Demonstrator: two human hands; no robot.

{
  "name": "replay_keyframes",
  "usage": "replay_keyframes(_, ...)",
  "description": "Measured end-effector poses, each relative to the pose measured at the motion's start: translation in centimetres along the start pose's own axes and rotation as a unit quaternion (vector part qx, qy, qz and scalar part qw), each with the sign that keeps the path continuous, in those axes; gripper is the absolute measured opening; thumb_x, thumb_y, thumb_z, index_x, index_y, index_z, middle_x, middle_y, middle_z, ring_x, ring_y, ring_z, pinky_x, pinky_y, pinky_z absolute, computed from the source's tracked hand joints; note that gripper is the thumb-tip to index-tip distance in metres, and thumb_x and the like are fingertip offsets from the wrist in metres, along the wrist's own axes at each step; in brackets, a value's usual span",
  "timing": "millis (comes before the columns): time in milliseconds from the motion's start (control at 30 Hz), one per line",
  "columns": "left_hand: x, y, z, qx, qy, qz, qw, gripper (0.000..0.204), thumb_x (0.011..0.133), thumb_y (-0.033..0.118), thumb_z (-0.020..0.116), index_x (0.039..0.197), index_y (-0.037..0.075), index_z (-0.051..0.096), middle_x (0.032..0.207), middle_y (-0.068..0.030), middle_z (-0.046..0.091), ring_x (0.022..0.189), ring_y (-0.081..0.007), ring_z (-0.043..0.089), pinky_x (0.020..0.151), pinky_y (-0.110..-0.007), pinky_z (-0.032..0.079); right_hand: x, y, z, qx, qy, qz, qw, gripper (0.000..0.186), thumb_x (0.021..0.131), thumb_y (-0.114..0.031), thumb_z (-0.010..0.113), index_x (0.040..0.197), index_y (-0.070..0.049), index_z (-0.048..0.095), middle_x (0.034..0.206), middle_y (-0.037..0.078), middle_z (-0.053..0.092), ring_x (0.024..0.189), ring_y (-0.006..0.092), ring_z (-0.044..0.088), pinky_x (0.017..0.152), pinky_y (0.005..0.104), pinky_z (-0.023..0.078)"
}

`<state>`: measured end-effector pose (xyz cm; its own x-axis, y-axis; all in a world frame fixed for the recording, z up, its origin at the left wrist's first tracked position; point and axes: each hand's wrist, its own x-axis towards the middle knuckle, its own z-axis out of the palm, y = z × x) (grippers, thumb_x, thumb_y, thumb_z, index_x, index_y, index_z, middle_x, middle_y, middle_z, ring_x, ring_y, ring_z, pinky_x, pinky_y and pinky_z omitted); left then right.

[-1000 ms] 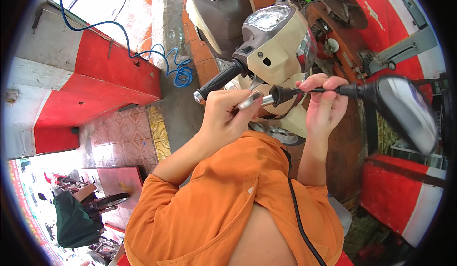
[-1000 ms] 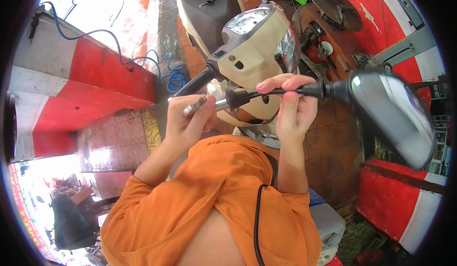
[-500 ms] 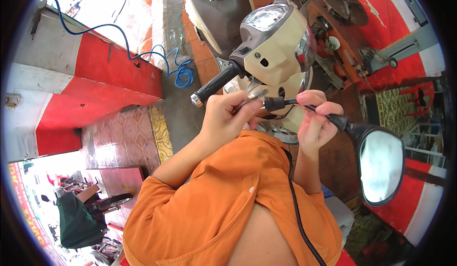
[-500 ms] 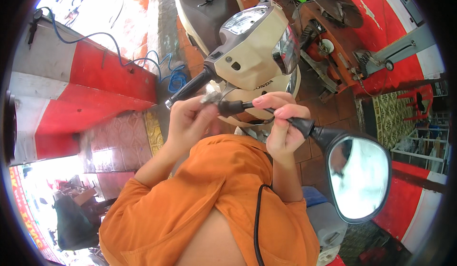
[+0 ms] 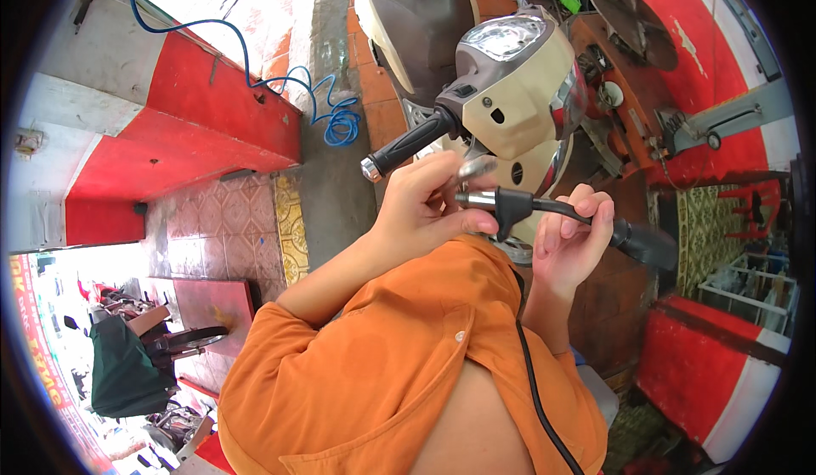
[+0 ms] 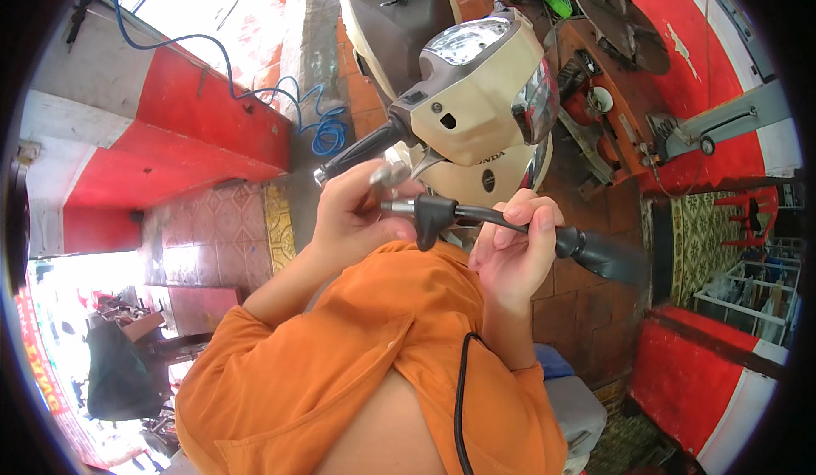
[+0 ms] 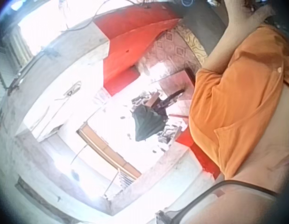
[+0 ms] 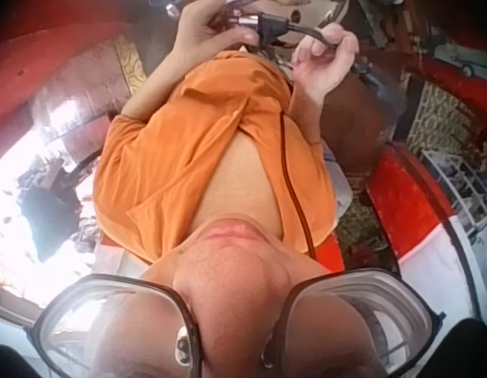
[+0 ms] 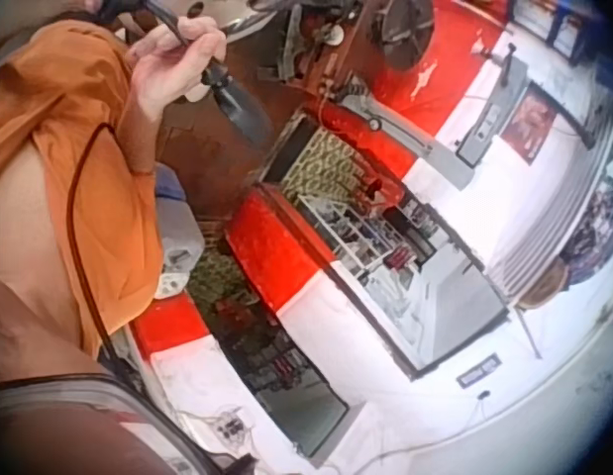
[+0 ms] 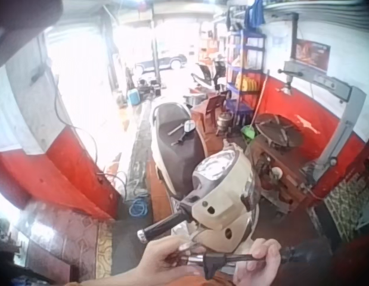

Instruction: The person removes a side mirror from a scooter and then works on its components using a wrench and a socket.

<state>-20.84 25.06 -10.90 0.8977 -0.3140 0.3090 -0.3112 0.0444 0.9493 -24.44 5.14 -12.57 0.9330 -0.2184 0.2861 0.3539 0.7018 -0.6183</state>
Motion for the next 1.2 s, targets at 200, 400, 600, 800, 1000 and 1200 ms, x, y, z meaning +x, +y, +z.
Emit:
replay_keyframes(200, 0.3, 0.1, -0.1, 0.042, 0.001, 0.074, 0.996, 0.019, 0.090, 0.020, 0.075, 0.086, 0.002, 0.070, 0.066, -0.0027, 0.059, 0.049, -0.0064, 0.049, 0.045, -0.023, 0.035, 1.0, 0.3, -0.6, 0.040, -0.116, -0.022, 0.992, 0.026, 0.106, -0.023, 0.043, 0.099, -0.001, 0.054, 0.073, 0.008, 0.050, 0.048, 0.0183, 0.053, 0.037, 0.0299, 0.049)
replay_keyframes(400, 1.4, 0.9, -1.4, -0.202, -0.125, -0.362, 0.902, 0.034, 0.103, 0.034, 0.056, 0.114, 0.002, 0.060, 0.077, -0.0055, 0.067, 0.050, -0.0037, 0.046, 0.046, -0.018, 0.037, 1.5, -1.1, 0.3, -0.031, -0.212, -0.060, 0.975, 0.018, 0.099, -0.016, 0.058, 0.107, -0.001, 0.051, 0.074, 0.009, 0.052, 0.056, 0.0224, 0.062, 0.048, 0.0322, 0.056)
replay_keyframes(600, 0.4, -2.3, -1.3, -0.032, -0.101, 0.109, 0.988, 0.040, 0.083, 0.024, 0.080, 0.113, 0.001, 0.067, 0.081, -0.0035, 0.070, 0.063, -0.0065, 0.059, 0.054, -0.022, 0.043, 1.7, -1.3, -0.1, 0.004, -0.249, -0.054, 0.967, 0.014, 0.098, -0.012, 0.058, 0.103, -0.001, 0.052, 0.074, 0.010, 0.053, 0.060, 0.0247, 0.064, 0.051, 0.0342, 0.059)
replay_keyframes(800, -0.2, 0.2, -1.9, 0.016, -0.123, -0.027, 0.992, 0.034, 0.100, 0.019, 0.052, 0.076, 0.001, 0.067, 0.064, -0.0061, 0.066, 0.053, -0.0088, 0.059, 0.047, -0.023, 0.041, 2.0, -1.3, 0.6, 0.018, -0.337, -0.083, 0.938, 0.004, 0.095, -0.002, 0.056, 0.096, 0.001, 0.053, 0.074, 0.009, 0.051, 0.065, 0.0271, 0.065, 0.055, 0.0360, 0.061)
replay_keyframes(1000, -0.9, -0.6, -0.9, -0.195, -0.102, -0.077, 0.973, 0.018, 0.092, 0.018, 0.070, 0.091, 0.000, 0.071, 0.079, -0.0051, 0.071, 0.056, -0.0067, 0.057, 0.048, -0.022, 0.040, 2.3, -2.4, 0.9, 0.012, -0.342, -0.106, 0.934, 0.004, 0.092, 0.002, 0.057, 0.095, 0.001, 0.054, 0.075, 0.009, 0.050, 0.066, 0.0285, 0.065, 0.056, 0.0361, 0.061)
replay_keyframes(1200, -0.8, -0.7, 0.1, -0.056, -0.066, 0.176, 0.981, 0.021, 0.089, 0.020, 0.075, 0.094, 0.000, 0.072, 0.070, -0.0101, 0.068, 0.057, -0.0191, 0.064, 0.050, -0.026, 0.046, 2.0, -1.7, 1.0, 0.043, -0.343, -0.097, 0.933, 0.003, 0.093, 0.001, 0.057, 0.096, 0.001, 0.055, 0.075, 0.010, 0.050, 0.067, 0.0292, 0.065, 0.056, 0.0358, 0.061)
